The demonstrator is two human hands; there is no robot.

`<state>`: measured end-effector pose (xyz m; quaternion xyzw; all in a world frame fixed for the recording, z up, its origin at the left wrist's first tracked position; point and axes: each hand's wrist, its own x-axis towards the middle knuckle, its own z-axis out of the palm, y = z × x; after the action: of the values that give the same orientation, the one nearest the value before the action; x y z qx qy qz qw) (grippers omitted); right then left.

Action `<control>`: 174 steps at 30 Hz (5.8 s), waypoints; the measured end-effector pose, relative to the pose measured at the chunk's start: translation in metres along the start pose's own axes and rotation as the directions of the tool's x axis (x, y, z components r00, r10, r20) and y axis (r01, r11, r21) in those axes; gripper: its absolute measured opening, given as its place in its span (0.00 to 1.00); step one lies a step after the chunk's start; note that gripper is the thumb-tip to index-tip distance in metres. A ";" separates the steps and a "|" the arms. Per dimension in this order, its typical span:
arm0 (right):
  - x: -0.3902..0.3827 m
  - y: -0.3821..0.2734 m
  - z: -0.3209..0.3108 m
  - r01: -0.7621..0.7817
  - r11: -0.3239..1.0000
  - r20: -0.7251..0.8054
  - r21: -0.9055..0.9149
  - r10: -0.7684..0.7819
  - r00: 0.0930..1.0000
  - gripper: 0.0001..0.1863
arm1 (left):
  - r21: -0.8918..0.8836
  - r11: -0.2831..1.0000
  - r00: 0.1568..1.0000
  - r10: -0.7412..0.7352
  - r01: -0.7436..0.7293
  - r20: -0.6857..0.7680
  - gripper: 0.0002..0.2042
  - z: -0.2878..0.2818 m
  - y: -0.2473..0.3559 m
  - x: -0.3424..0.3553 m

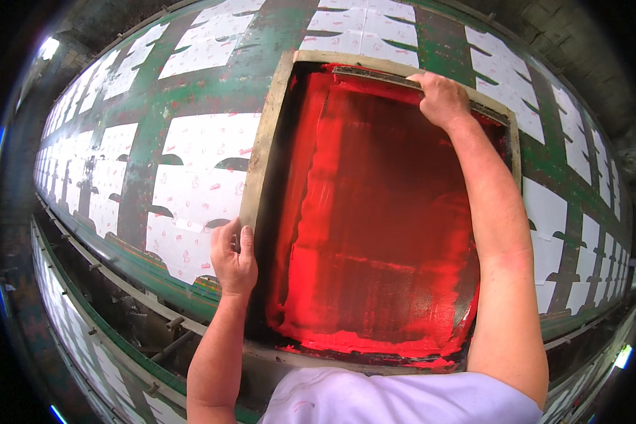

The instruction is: The person uses a squeegee to pull red ink across a screen-printing frame, applying ink to white paper shapes arranged on a green work surface. The person repeatedly repositions the frame and pulls the squeegee to cover the shapes with ink.

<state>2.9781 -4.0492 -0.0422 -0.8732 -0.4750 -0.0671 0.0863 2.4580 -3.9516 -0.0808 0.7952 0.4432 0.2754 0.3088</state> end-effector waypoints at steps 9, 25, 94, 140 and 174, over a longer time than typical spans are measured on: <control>0.009 0.002 -0.024 -0.040 0.998 0.255 0.055 0.024 0.967 0.20 | 0.002 1.000 1.000 0.027 -0.027 -0.011 0.16 0.002 -0.002 0.003; -0.272 -0.139 -0.087 0.095 0.994 0.382 0.053 -0.108 0.918 0.21 | 0.049 0.998 0.998 0.047 -0.049 0.043 0.18 -0.003 -0.006 0.007; -0.536 0.139 -0.159 -0.522 0.744 -0.085 0.418 0.604 0.793 0.38 | 0.129 0.992 0.997 -0.023 0.013 0.072 0.18 0.052 0.043 -0.001; -0.725 0.277 -0.214 0.199 0.917 0.029 0.345 -0.222 0.975 0.25 | 0.341 0.938 0.988 -0.111 0.069 0.105 0.27 0.306 0.324 -0.240; -0.584 0.274 -0.137 0.158 0.986 -0.109 0.054 -0.152 0.982 0.25 | 0.039 0.989 0.989 0.139 -0.141 0.050 0.26 0.308 0.317 -0.244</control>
<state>2.8891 -4.7024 -0.0485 -0.8257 -0.5383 -0.1043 0.1328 2.7358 -4.3734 -0.0904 0.8370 0.3847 0.2682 0.2819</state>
